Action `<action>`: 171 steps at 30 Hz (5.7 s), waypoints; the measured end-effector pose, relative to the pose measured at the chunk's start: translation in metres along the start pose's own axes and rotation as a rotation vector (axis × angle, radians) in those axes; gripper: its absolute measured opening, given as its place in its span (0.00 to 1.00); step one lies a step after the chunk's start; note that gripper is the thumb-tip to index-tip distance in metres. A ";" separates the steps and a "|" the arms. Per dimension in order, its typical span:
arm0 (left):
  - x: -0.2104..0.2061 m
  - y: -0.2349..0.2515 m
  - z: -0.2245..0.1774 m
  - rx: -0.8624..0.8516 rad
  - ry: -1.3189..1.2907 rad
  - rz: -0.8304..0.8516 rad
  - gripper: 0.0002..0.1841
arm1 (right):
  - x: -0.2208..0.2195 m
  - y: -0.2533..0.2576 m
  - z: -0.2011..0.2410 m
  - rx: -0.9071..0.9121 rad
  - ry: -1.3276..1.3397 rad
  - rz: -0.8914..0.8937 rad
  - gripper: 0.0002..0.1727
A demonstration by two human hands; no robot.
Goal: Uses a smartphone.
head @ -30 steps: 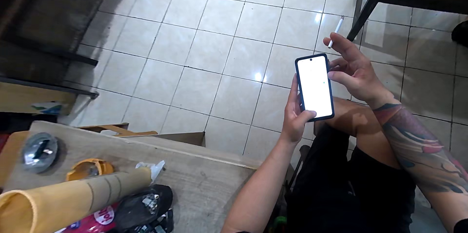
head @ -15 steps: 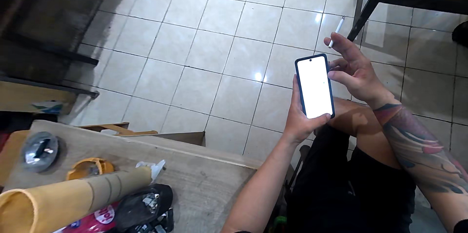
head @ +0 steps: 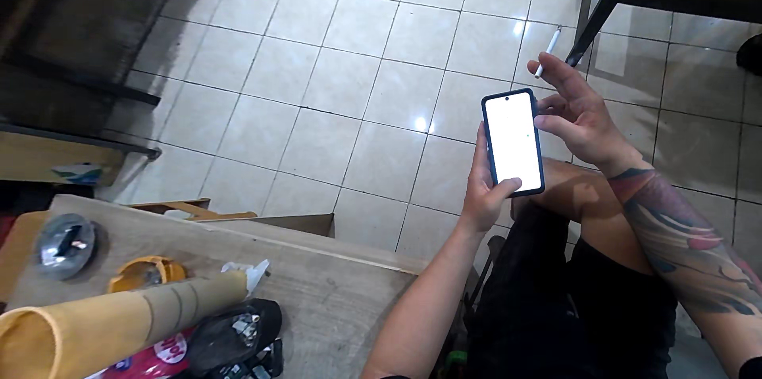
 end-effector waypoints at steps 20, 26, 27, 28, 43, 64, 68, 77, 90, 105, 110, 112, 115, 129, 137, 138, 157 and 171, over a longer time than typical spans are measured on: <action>0.008 -0.003 0.001 -0.020 0.046 -0.144 0.27 | 0.001 -0.001 -0.002 -0.001 0.003 0.020 0.43; 0.008 -0.003 0.001 -0.021 0.029 -0.133 0.28 | 0.001 0.000 -0.001 0.002 0.024 0.002 0.43; 0.007 -0.003 0.001 -0.022 0.044 -0.139 0.28 | 0.001 0.000 -0.001 0.003 0.018 0.004 0.43; 0.007 -0.003 0.000 -0.021 0.065 -0.157 0.28 | 0.001 0.000 -0.001 0.005 0.016 0.007 0.43; 0.003 0.000 0.002 0.029 0.012 -0.037 0.58 | 0.004 -0.001 0.000 -0.048 -0.007 -0.017 0.42; -0.003 0.003 0.004 0.045 0.168 -0.010 0.74 | 0.007 0.001 -0.003 -0.034 0.071 -0.027 0.37; -0.003 0.001 0.003 0.032 0.076 0.039 0.67 | 0.006 0.000 -0.004 -0.036 0.080 -0.032 0.37; 0.001 0.000 0.002 -0.003 -0.023 0.058 0.59 | 0.005 0.000 -0.002 -0.031 0.049 -0.035 0.38; 0.004 -0.001 0.001 -0.036 0.001 0.010 0.54 | 0.003 0.000 0.001 -0.027 0.024 -0.031 0.43; 0.005 -0.002 0.001 -0.038 -0.015 0.019 0.53 | 0.003 0.000 0.002 -0.023 0.031 -0.027 0.44; 0.004 -0.002 0.001 -0.045 -0.024 0.018 0.52 | 0.003 0.000 0.002 -0.022 0.034 -0.026 0.43; 0.004 -0.002 0.001 -0.044 -0.030 0.016 0.52 | 0.003 0.000 0.001 -0.017 0.041 -0.025 0.44; 0.004 -0.002 0.001 -0.040 -0.029 0.010 0.53 | 0.003 0.000 0.002 -0.010 0.047 -0.026 0.44; 0.004 -0.002 0.001 -0.039 -0.032 0.015 0.52 | 0.003 -0.001 0.002 -0.017 0.042 -0.024 0.44; 0.003 -0.002 0.000 -0.045 -0.026 0.019 0.54 | 0.002 -0.001 0.001 -0.009 0.055 -0.024 0.44; 0.004 -0.002 0.000 -0.044 -0.023 0.017 0.54 | 0.002 0.000 0.001 -0.009 0.055 -0.025 0.44; 0.003 -0.003 -0.001 -0.048 0.005 0.010 0.53 | 0.002 -0.001 0.001 -0.021 0.053 -0.020 0.44; 0.002 -0.003 -0.002 -0.043 -0.015 0.015 0.54 | 0.003 0.000 0.001 -0.005 0.053 -0.019 0.44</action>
Point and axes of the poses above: each hand's wrist, its own y-axis towards the middle knuckle, its own x-axis out of the back of the hand, z = x × y, the point moved 4 cm from there along y, towards the middle knuckle, and after that the axes turned 8 degrees about -y, right-handed, at the moved point
